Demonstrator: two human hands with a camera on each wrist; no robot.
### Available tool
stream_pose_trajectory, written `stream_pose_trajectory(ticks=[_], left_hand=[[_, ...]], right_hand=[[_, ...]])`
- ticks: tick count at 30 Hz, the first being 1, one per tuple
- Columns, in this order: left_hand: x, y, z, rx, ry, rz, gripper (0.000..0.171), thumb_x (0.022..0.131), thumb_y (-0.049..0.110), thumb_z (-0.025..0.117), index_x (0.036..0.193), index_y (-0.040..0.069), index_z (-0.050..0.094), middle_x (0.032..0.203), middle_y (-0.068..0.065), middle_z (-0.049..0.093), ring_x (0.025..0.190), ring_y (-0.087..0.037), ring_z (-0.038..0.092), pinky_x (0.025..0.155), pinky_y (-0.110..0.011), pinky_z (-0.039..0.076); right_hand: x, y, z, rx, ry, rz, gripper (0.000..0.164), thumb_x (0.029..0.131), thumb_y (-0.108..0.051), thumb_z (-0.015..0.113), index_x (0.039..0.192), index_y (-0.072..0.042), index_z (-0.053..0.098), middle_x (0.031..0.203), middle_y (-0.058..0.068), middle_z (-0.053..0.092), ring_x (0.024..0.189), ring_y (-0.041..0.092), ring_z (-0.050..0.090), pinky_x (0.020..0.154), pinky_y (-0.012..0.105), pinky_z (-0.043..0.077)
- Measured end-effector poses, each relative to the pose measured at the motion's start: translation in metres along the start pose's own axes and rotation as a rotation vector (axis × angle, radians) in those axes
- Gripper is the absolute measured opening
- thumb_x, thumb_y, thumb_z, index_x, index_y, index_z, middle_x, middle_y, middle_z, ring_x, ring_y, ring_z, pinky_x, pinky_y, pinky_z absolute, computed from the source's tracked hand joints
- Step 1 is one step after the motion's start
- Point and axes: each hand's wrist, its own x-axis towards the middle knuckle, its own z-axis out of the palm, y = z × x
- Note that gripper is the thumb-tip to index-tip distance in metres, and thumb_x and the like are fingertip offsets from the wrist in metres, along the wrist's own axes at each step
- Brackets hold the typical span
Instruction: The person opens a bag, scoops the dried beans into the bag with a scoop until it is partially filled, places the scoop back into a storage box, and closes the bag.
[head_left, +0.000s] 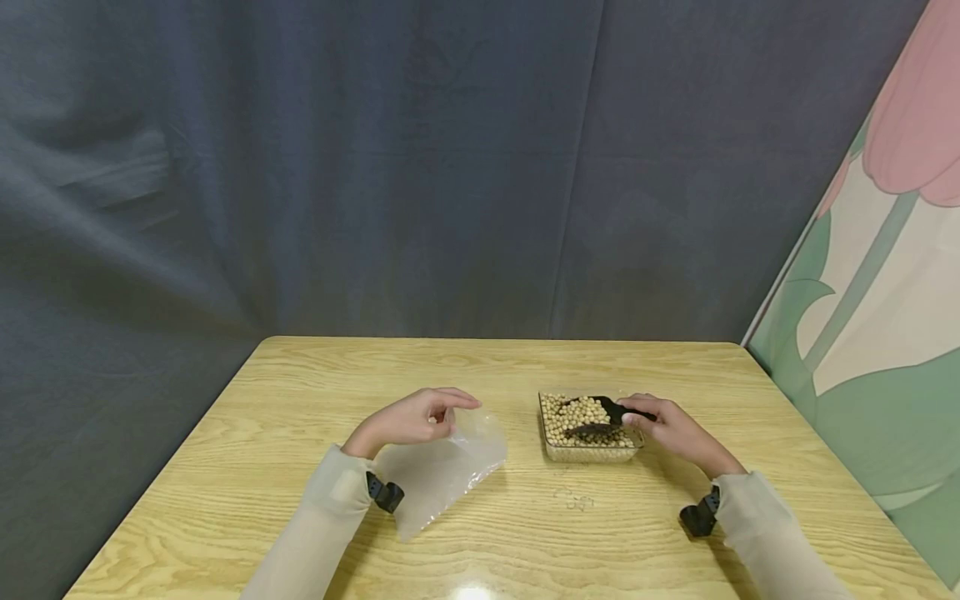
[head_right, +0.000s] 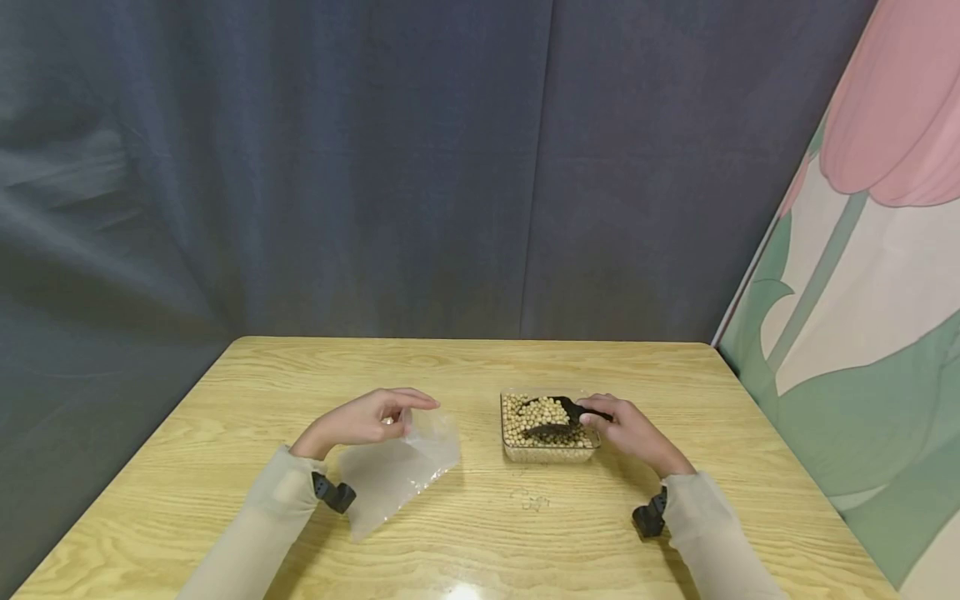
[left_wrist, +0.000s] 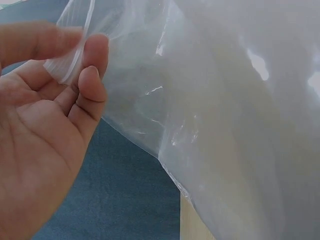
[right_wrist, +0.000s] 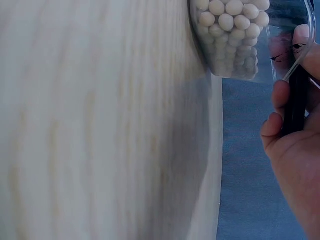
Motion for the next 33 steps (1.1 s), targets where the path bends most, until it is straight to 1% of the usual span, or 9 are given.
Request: stream_pose_trajectory(ticks=[11,16,20,27,30,33], left_hand=[[0.000,-0.001,0.000,-0.003,0.000,0.004,0.043,0.096,0.001,0.043,0.138,-0.002,0.050,0.139,-0.017,0.049,0.061,-0.003,0.034,0.063,-0.021,0.035],[0.000,-0.002,0.000,-0.020,-0.004,0.000,0.043,0.096,0.001,0.044,0.138,-0.001,0.049,0.139,-0.017,0.048,0.061,-0.004,0.035,0.064,-0.021,0.035],[0.001,-0.002,0.001,-0.030,-0.001,-0.002,0.043,0.095,0.000,0.046,0.138,-0.001,0.050,0.139,-0.016,0.049,0.067,-0.006,0.041,0.066,-0.022,0.037],[0.002,-0.002,0.001,-0.031,-0.007,0.021,0.045,0.092,-0.004,0.047,0.137,-0.003,0.050,0.134,-0.018,0.052,0.078,-0.008,0.053,0.070,-0.022,0.043],[0.002,-0.003,0.000,-0.032,-0.008,0.026,0.046,0.091,-0.005,0.047,0.137,-0.003,0.050,0.134,-0.018,0.052,0.079,-0.008,0.055,0.070,-0.022,0.044],[0.003,-0.002,0.000,-0.032,-0.009,0.020,0.046,0.091,-0.005,0.047,0.137,-0.002,0.050,0.134,-0.017,0.052,0.078,-0.006,0.055,0.070,-0.021,0.043]], right_hand=[[-0.001,0.004,0.001,0.015,0.024,0.023,0.049,0.100,-0.026,0.051,0.136,0.008,0.049,0.142,0.033,0.040,0.132,0.052,0.033,0.098,0.062,0.038],[-0.003,0.003,0.001,0.016,0.031,0.021,0.049,0.099,-0.026,0.051,0.135,0.007,0.050,0.142,0.032,0.041,0.133,0.053,0.031,0.100,0.064,0.035],[-0.003,0.002,0.001,0.005,0.044,0.020,0.048,0.099,-0.026,0.052,0.135,0.006,0.051,0.141,0.032,0.042,0.132,0.053,0.033,0.101,0.064,0.033],[-0.003,0.001,-0.003,-0.030,0.057,-0.013,0.044,0.099,-0.021,0.053,0.133,0.007,0.052,0.138,0.033,0.045,0.129,0.053,0.038,0.099,0.062,0.037],[-0.002,0.001,-0.006,-0.043,0.069,-0.021,0.043,0.099,-0.020,0.052,0.133,0.007,0.053,0.136,0.033,0.047,0.127,0.053,0.041,0.098,0.062,0.038],[-0.001,0.000,-0.009,-0.046,0.074,-0.020,0.044,0.099,-0.021,0.052,0.133,0.008,0.052,0.137,0.034,0.046,0.127,0.053,0.040,0.098,0.063,0.037]])
